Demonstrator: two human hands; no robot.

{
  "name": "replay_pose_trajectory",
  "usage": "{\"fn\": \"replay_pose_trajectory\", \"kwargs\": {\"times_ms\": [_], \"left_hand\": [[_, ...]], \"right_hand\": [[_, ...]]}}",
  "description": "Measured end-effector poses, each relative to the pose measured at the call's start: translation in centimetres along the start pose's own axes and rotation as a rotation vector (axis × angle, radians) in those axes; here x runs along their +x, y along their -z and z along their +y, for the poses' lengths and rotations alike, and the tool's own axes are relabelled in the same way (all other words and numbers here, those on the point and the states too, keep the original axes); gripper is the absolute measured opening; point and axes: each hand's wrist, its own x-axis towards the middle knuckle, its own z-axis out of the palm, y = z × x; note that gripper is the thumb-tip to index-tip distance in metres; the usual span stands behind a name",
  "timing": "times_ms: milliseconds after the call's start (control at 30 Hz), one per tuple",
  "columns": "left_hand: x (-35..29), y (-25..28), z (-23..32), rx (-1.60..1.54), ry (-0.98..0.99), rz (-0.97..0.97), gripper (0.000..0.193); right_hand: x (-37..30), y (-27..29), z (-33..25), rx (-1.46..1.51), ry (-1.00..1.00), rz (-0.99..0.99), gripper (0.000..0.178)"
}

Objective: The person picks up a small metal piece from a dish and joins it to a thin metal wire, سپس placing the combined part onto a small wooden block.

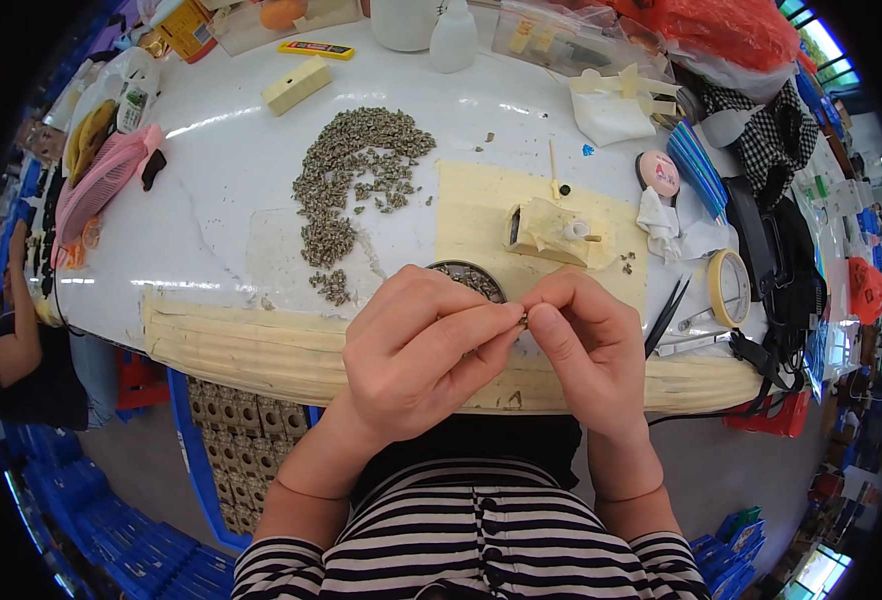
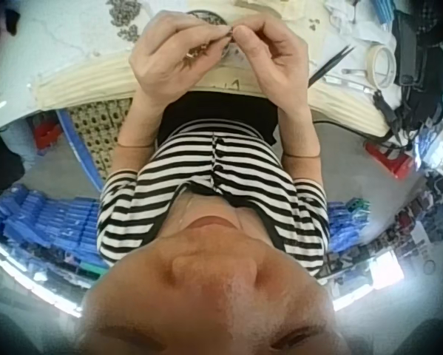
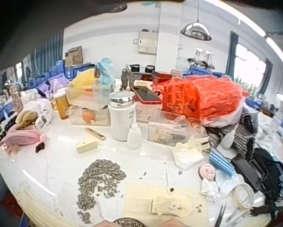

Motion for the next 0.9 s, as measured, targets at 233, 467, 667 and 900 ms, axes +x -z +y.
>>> {"fn": "replay_pose_trajectory", "kwargs": {"times_ms": [233, 467, 667, 900], "left_hand": [[-0.2, -0.2, -0.3, 0.059, -0.012, -0.013, 0.027], [-0.2, -0.2, -0.3, 0.056, 0.073, 0.004, 0.025], [-0.2, 0.1, -0.4, -0.008, 0.023, 0.005, 0.027], [-0.3, 0.1, -0.4, 0.003, -0.005, -0.023, 0.028]], "right_hand": [[0.3, -0.1, -0.1, -0.427, 0.326, 0.126, 0.010], [-0.3, -0.6, -0.3, -0.782, 0.660, 0.167, 0.035], [-0.1, -0.1, 0.3, -0.446, 0.410, 0.082, 0.021], [-0.3, -0.1, 0.8, -0.261, 0.261, 0.110, 0.015]]}}
